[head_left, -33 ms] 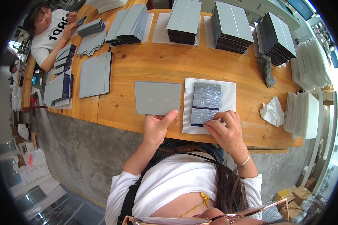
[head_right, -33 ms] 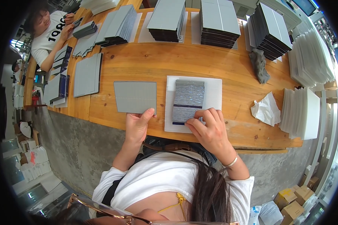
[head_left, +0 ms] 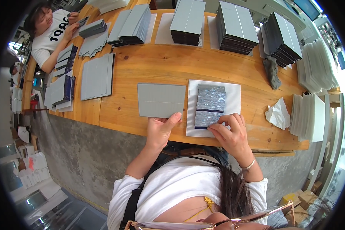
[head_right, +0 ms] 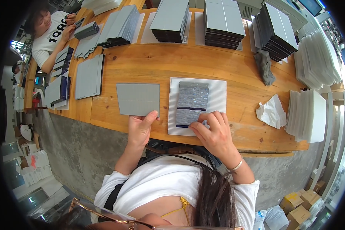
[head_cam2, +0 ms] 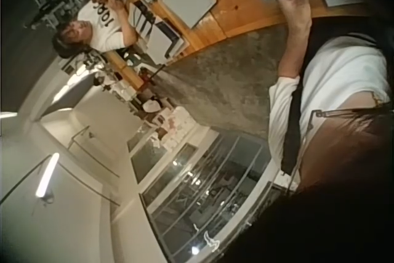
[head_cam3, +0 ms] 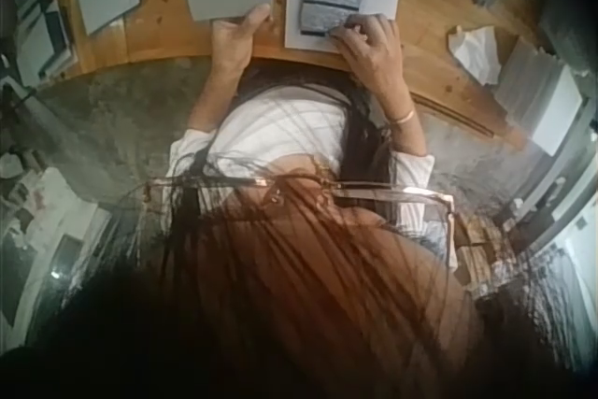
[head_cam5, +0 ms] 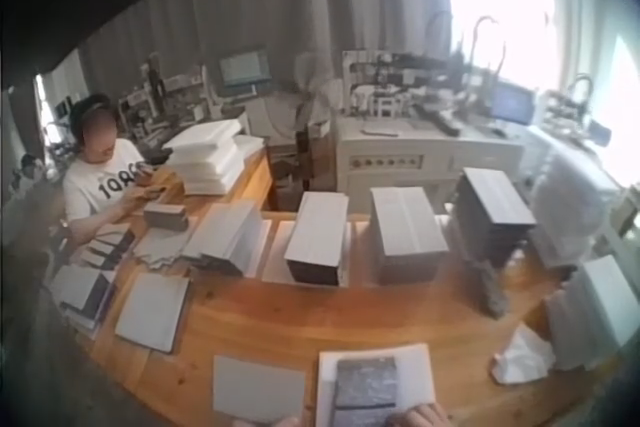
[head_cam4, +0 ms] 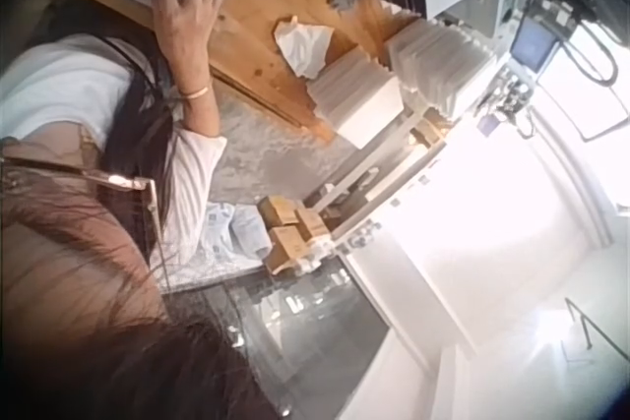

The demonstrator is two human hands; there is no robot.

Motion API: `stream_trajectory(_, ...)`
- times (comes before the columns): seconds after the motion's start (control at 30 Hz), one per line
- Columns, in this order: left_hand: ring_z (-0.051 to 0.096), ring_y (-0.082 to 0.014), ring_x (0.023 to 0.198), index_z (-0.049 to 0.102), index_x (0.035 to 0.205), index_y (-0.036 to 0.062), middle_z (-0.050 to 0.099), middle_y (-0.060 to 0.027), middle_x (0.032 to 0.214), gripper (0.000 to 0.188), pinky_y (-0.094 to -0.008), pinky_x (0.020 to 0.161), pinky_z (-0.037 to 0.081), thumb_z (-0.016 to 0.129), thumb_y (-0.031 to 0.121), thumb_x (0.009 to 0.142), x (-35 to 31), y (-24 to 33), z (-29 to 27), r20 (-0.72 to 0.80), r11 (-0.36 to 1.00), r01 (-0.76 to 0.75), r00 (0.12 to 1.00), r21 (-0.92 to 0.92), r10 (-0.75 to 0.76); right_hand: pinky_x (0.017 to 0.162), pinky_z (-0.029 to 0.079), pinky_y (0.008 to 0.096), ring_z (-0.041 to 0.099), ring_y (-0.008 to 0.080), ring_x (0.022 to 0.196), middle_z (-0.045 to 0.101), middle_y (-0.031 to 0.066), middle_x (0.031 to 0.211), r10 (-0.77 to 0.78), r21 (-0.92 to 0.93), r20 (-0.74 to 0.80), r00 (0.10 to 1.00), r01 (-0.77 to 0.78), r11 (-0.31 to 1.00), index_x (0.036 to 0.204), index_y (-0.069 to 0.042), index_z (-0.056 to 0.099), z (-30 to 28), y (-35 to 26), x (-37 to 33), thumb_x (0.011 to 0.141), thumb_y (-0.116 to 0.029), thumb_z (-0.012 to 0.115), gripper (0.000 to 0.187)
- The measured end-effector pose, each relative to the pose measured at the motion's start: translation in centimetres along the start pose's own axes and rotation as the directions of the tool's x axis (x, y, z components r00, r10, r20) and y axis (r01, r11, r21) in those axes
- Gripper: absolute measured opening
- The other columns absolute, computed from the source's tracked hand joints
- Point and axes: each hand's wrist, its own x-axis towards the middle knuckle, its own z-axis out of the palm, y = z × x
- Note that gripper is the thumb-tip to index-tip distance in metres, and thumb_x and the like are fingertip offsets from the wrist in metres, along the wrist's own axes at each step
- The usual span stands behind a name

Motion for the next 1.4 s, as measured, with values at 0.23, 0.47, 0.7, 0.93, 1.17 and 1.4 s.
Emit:
stream_trajectory(0.23,0.066,-0.0099,0.089,0.068,0.107,0.0046,0.07,-0.0027,0.1,0.019,-0.0281,0.077,0.058,0.076,0.006,0.09,0.0,0.0,0.0,-0.005,1.0,0.015,1.0,0.016,-0.015,0.073,0.044,0.0338,0.055,0.0181,0.084,0.057,0.0012,0.094,-0.199,-0.025,-0.018,0.98,0.199,0.98,0.096,-0.014,0.076,-0.3,0.6,-1.0,0.075,-0.011,0.074,0.021)
stream_trajectory(0.47,0.065,-0.0111,0.086,0.069,0.105,0.0074,0.069,-0.0016,0.097,0.019,-0.0304,0.075,0.056,0.074,0.001,0.088,-0.1,-0.1,0.2,-0.028,0.999,0.03,0.999,0.037,-0.029,0.075,0.044,0.0346,0.056,0.0199,0.085,0.058,0.0004,0.096,-0.124,-0.02,0.011,0.992,0.124,0.992,0.095,-0.013,0.075,-0.1,0.2,-1.4,0.075,-0.019,0.083,0.023)
stream_trajectory(0.7,0.067,-0.0098,0.088,0.068,0.108,0.0047,0.07,-0.0025,0.1,0.019,-0.0277,0.077,0.059,0.076,0.004,0.09,0.1,-0.1,0.0,0.003,1.0,0.013,1.0,0.0,-0.013,0.076,0.044,0.0351,0.056,0.0204,0.086,0.06,-0.0004,0.096,-0.115,0.071,0.018,0.993,0.114,0.991,0.089,-0.012,0.073,0.0,0.2,-2.1,0.073,-0.017,0.085,0.02)
stream_trajectory(0.93,0.065,-0.0107,0.086,0.069,0.105,0.0076,0.07,-0.0017,0.097,0.017,-0.0306,0.074,0.056,0.074,0.003,0.089,-0.1,-0.1,0.8,-0.014,0.998,0.042,0.999,0.042,-0.042,0.078,0.043,0.0363,0.056,0.0215,0.087,0.061,0.0002,0.096,-0.057,0.114,0.009,0.998,0.055,0.992,0.086,-0.012,0.071,-0.3,-0.4,-1.1,0.075,-0.011,0.081,0.016)
stream_trajectory(1.17,0.065,-0.0115,0.095,0.067,0.112,0.0051,0.07,-0.0026,0.106,0.022,-0.0282,0.088,0.052,0.074,0.004,0.091,-0.7,-1.1,2.3,0.024,0.997,0.026,0.999,-0.07,-0.024,0.081,0.043,0.0394,0.054,0.0248,0.09,0.059,0.0035,0.1,0.058,0.045,-0.003,0.998,-0.058,0.997,0.093,-0.012,0.067,0.3,-0.2,-0.1,0.076,-0.011,0.081,0.022)
stream_trajectory(1.4,0.053,-0.0229,0.13,0.067,0.119,0.0094,0.064,-0.002,0.125,0.028,-0.0431,0.121,0.031,0.07,0.002,0.092,-1.6,-2.4,4.8,-0.002,0.965,0.027,1.0,-0.262,-0.028,0.113,0.032,0.0503,0.037,0.0404,0.137,0.034,0.0238,0.15,0.248,0.37,-0.08,0.966,-0.202,0.907,0.142,-0.005,0.045,0.4,-0.8,-1.2,0.083,-0.016,0.076,0.068)
